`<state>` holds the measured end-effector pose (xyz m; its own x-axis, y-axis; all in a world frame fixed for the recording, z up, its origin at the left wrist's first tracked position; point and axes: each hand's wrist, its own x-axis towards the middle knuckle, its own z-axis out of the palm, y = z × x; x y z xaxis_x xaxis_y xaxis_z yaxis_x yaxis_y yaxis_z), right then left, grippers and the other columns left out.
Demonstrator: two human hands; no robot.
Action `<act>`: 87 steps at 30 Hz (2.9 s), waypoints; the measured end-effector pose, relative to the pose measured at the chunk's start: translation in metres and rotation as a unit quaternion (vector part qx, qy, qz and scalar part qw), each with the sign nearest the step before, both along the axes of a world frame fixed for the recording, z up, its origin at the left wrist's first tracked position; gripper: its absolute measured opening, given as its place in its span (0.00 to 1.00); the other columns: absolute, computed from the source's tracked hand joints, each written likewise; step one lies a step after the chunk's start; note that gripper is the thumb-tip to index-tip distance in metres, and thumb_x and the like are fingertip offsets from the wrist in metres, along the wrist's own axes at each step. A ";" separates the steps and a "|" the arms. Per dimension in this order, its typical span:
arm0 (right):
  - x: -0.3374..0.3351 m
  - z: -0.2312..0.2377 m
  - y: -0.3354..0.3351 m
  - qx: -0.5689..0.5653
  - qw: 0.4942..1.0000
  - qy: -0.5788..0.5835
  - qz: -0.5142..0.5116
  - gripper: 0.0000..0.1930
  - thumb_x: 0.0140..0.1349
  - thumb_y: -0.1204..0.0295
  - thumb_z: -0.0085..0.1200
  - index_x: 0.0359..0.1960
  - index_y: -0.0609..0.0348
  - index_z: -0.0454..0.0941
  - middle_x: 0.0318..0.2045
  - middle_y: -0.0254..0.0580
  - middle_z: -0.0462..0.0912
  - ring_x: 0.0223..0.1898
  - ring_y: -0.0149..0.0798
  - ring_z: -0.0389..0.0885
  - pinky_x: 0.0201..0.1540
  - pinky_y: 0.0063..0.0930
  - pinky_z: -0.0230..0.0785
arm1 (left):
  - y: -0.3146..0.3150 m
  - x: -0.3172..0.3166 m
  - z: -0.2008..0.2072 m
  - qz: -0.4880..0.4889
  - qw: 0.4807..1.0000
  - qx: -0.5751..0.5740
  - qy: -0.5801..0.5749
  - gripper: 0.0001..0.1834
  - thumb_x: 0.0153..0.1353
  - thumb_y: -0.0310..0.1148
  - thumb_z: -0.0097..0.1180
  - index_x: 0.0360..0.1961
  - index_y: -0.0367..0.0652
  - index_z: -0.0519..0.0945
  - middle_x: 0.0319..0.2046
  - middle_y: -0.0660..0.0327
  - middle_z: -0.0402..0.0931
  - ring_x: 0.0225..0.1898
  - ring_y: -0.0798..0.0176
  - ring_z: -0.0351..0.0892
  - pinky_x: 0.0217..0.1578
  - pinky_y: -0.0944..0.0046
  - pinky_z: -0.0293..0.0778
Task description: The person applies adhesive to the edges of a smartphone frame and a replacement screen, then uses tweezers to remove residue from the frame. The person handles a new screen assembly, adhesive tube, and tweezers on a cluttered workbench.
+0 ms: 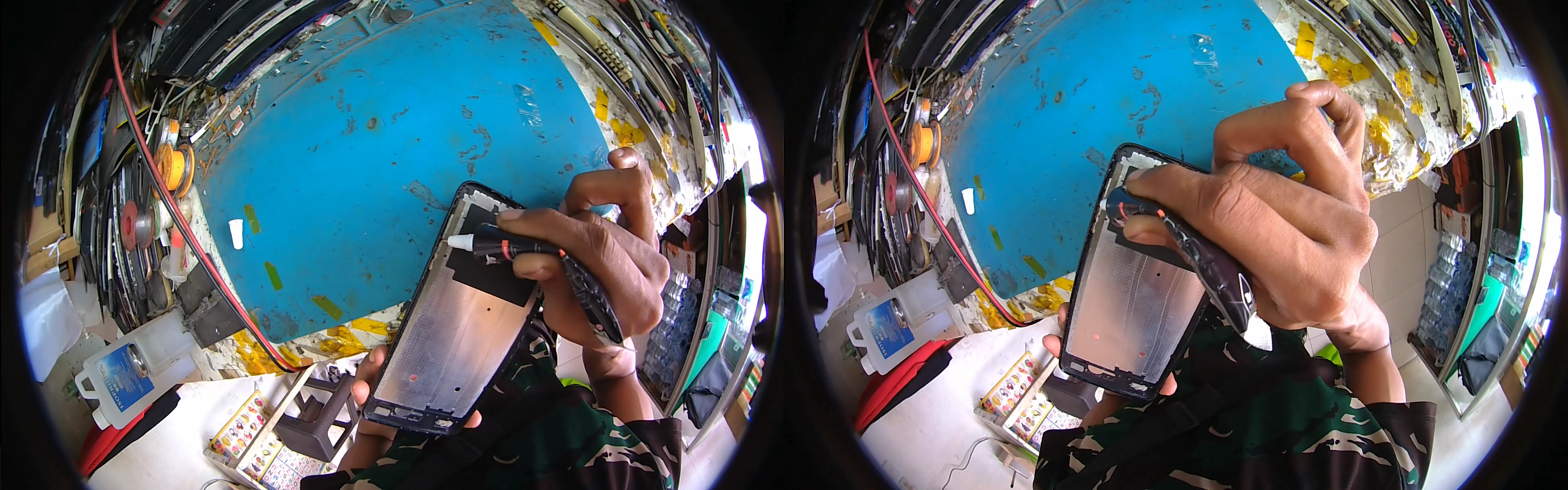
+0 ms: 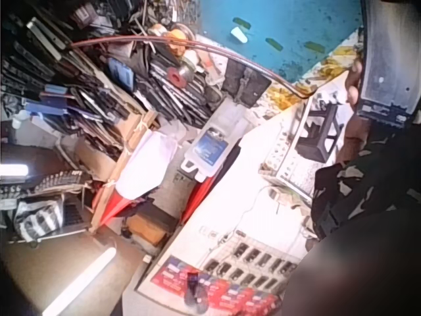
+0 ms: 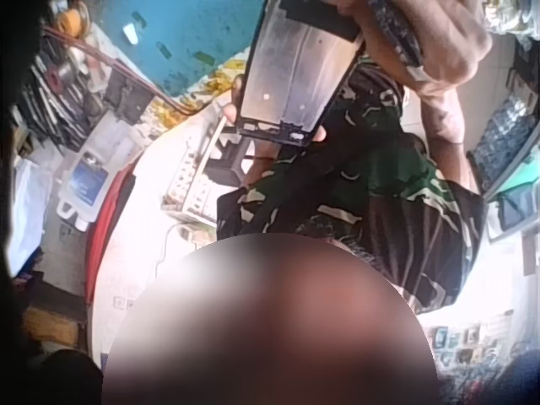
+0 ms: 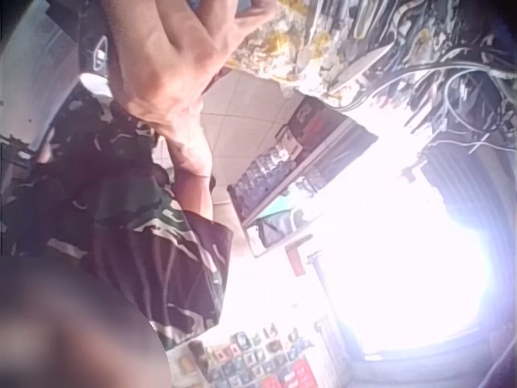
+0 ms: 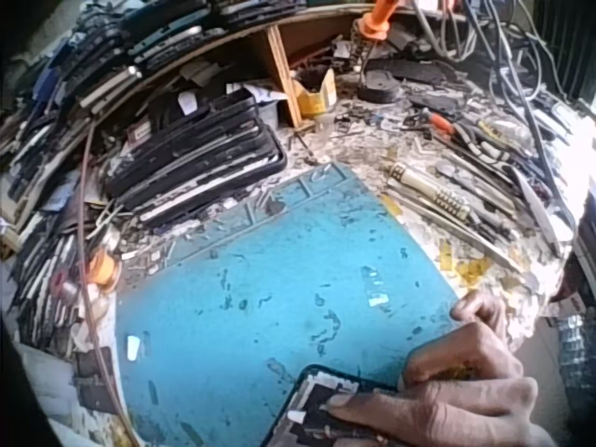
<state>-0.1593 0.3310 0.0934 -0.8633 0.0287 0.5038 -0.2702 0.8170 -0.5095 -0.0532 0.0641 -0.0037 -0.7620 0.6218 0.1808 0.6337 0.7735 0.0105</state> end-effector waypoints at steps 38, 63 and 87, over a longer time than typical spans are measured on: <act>0.009 -0.043 0.030 -0.571 0.789 0.195 -0.117 0.30 0.71 0.50 0.42 0.58 0.68 0.68 0.49 0.48 0.77 0.35 0.30 0.76 0.59 0.41 0.70 | 0.007 -0.024 0.034 -0.009 0.963 0.253 -0.097 0.46 0.62 0.44 0.50 0.73 0.43 0.38 0.73 0.43 0.35 0.63 0.42 0.66 0.51 0.49 0.76; 0.006 -0.025 0.023 -0.599 0.777 0.192 -0.029 0.22 0.73 0.58 0.46 0.52 0.69 0.72 0.42 0.48 0.78 0.33 0.32 0.78 0.41 0.31 0.72 | 0.028 -0.061 0.035 0.051 0.850 0.446 0.274 0.53 0.59 0.73 0.32 0.73 0.42 0.49 0.71 0.39 0.47 0.69 0.38 0.55 0.65 0.37 0.57; 0.007 -0.015 0.021 -0.580 0.795 0.174 -0.040 0.21 0.72 0.60 0.49 0.49 0.73 0.75 0.30 0.45 0.80 0.27 0.32 0.78 0.32 0.24 0.71 | 0.027 -0.065 0.029 0.061 0.764 0.598 0.235 0.63 0.53 0.80 0.30 0.73 0.34 0.43 0.69 0.38 0.50 0.69 0.38 0.56 0.63 0.34 0.59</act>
